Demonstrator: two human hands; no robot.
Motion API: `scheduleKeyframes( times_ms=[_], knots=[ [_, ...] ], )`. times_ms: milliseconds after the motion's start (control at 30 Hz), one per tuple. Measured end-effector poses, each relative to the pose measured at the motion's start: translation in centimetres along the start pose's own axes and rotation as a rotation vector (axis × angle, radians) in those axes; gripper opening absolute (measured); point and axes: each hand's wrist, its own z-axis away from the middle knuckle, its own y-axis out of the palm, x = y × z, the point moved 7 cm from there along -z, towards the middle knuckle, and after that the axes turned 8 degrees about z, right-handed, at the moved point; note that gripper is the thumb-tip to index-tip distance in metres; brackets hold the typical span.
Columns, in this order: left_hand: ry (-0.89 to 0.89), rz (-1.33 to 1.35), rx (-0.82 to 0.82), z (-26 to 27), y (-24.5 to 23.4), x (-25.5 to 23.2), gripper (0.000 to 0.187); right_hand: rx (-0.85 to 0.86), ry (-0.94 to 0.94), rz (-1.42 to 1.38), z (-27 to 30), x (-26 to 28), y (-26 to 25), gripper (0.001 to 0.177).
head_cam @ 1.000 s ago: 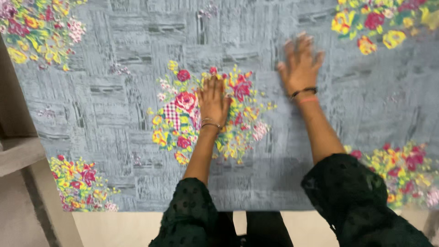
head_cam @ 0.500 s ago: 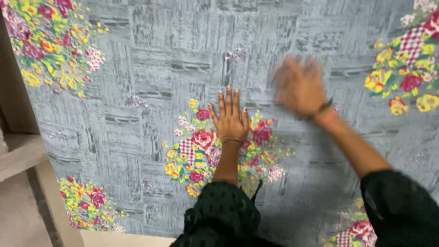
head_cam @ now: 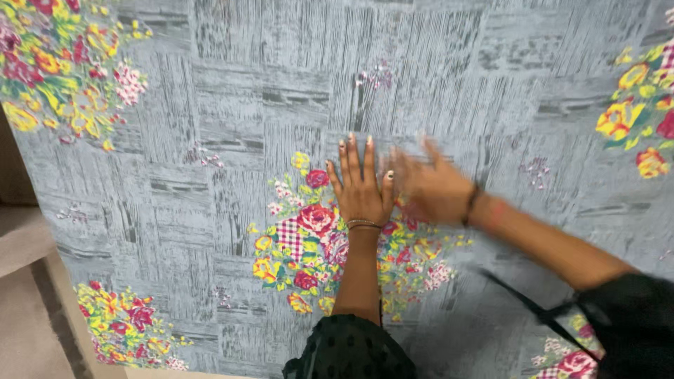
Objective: The person smooths a bedsheet across a mattress by hand and then arranges two pillows at the head of the bed.
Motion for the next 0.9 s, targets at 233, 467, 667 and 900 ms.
scheduleKeyframes(
  times_ms=[233, 467, 667, 900],
  knots=[
    [0.004, -0.023, -0.011, 0.5, 0.4, 0.4, 0.068, -0.395, 0.617, -0.108, 5.9, -7.1, -2.2, 0.055],
    [0.179, -0.057, 0.169, 1.0, -0.8, -0.5, 0.071, -0.272, 0.523, 0.312, 3.4, 1.5, 0.9, 0.068],
    [0.385, -0.142, 0.397, 10.5, -0.9, 2.5, 0.074, -0.089, -0.264, 0.011, 9.2, 26.7, 7.2, 0.069],
    [0.289, -0.207, 0.303, 25.8, -1.2, 6.8, 0.068, -0.479, 0.792, 0.04, 16.3, 3.1, 3.2, 0.058]
  ],
)
